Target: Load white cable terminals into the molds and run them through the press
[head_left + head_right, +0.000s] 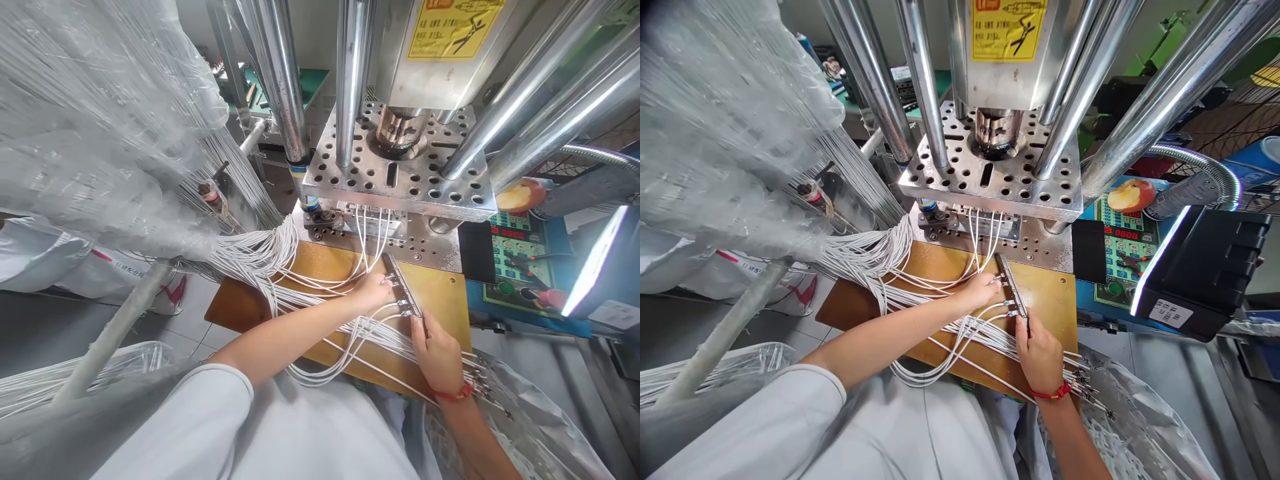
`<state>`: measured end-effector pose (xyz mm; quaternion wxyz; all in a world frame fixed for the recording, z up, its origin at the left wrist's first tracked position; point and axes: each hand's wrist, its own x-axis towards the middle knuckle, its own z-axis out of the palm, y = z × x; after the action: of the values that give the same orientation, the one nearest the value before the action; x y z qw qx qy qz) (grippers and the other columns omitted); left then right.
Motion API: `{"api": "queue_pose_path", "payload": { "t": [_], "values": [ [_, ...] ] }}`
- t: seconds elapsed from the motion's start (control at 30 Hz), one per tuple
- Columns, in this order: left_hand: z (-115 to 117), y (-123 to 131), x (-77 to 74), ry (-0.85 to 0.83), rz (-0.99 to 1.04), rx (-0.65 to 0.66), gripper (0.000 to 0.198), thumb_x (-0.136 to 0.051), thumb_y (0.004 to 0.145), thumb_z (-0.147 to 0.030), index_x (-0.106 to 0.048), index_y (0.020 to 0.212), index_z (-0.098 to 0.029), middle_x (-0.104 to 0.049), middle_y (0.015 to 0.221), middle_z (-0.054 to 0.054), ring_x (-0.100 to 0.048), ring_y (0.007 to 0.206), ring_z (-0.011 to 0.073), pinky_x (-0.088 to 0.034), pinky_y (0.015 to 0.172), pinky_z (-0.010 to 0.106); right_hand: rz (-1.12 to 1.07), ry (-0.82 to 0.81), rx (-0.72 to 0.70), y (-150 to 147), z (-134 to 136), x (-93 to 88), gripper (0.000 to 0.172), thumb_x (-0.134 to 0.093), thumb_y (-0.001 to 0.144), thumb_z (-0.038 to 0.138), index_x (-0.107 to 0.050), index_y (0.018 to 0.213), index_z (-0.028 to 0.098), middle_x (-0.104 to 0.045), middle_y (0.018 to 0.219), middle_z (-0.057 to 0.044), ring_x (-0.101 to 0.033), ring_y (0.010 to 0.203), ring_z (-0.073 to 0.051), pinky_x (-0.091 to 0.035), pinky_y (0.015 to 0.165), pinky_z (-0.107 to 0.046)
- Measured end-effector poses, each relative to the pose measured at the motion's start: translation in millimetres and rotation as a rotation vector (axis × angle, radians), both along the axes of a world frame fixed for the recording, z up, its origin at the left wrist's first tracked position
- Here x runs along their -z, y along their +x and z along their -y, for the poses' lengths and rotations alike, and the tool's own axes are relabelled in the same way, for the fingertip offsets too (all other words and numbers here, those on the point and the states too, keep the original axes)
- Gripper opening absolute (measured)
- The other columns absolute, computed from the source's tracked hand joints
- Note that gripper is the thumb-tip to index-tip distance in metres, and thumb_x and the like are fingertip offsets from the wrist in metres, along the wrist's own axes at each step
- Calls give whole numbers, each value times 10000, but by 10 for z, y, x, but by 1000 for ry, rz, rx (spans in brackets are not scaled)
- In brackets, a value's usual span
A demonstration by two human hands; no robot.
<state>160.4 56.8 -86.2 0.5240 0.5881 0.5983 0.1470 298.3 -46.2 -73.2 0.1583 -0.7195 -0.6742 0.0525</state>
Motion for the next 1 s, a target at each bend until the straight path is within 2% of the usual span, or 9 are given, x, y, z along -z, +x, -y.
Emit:
{"api": "queue_pose_path", "payload": {
  "t": [0.17, 0.3, 0.4, 0.53, 0.6, 0.67, 0.73, 0.87, 1.0],
  "values": [
    [-7, 4, 23, 20, -42, 27, 269, -384, 766, -349, -548, 734, -139, -487, 615, -2, -409, 538, 88, -327, 528, 202, 28, 43, -39, -7, 13, 48, 385, -323, 845, 384, -562, 987, 117, -597, 630, -47, -497, 502, -113, -286, 487, -220],
    [26, 32, -90, 11, -116, 61, 289, -357, 776, -345, -557, 750, -138, -524, 650, 24, -444, 559, 109, -343, 525, 219, 132, 106, -136, -3, 50, 53, 344, -343, 844, 351, -561, 966, 114, -563, 583, -30, -491, 508, -112, -290, 506, -229],
    [62, 30, -194, 15, -164, 123, 274, -356, 779, -315, -558, 749, -134, -545, 654, 45, -483, 591, 137, -367, 558, 246, 152, 109, -155, 13, 73, 4, 344, -356, 842, 352, -557, 982, 111, -566, 593, -32, -499, 519, -112, -298, 512, -231],
    [109, -24, -275, 258, -167, 228, 275, -311, 813, -303, -536, 826, -145, -573, 735, 71, -522, 687, 175, -384, 627, 281, 50, 20, -76, 41, 71, -81, 345, -333, 850, 362, -549, 1006, 143, -604, 658, -33, -526, 548, -121, -318, 512, -220],
    [109, -57, -283, 358, -181, 221, 284, -279, 830, -289, -500, 923, -136, -578, 765, 80, -529, 700, 177, -387, 629, 278, 16, -13, -47, 46, 62, -100, 358, -324, 850, 369, -547, 1021, 147, -621, 698, -43, -544, 571, -137, -329, 510, -223],
    [80, -86, -266, 352, -190, 160, 281, -274, 833, -262, -479, 968, -124, -582, 769, 79, -528, 690, 162, -388, 617, 261, -7, -38, -32, 47, 55, -101, 380, -316, 849, 376, -547, 1041, 142, -635, 773, -62, -567, 616, -155, -350, 528, -230],
    [27, -115, -226, 322, -187, 125, 271, -293, 824, -254, -514, 916, -126, -584, 748, 66, -521, 677, 148, -386, 614, 247, -27, -53, -14, 49, 53, -93, 403, -308, 850, 381, -543, 1063, 132, -638, 836, -78, -582, 656, -170, -368, 547, -239],
    [-77, -155, -126, 243, -132, 174, 291, -333, 800, -277, -587, 749, -145, -595, 707, 22, -509, 639, 113, -386, 621, 219, -48, -68, -1, 55, 53, -84, 408, -300, 849, 387, -548, 1061, 141, -639, 840, -76, -589, 657, -172, -376, 538, -245],
    [-127, -133, -115, 158, -171, 230, 353, -306, 807, -307, -610, 737, -142, -595, 683, 20, -498, 593, 103, -376, 592, 211, -15, -105, 15, 51, 45, -84, 427, -289, 849, 400, -557, 1051, 135, -641, 760, -73, -582, 605, -169, -356, 490, -239]
  ]
}}
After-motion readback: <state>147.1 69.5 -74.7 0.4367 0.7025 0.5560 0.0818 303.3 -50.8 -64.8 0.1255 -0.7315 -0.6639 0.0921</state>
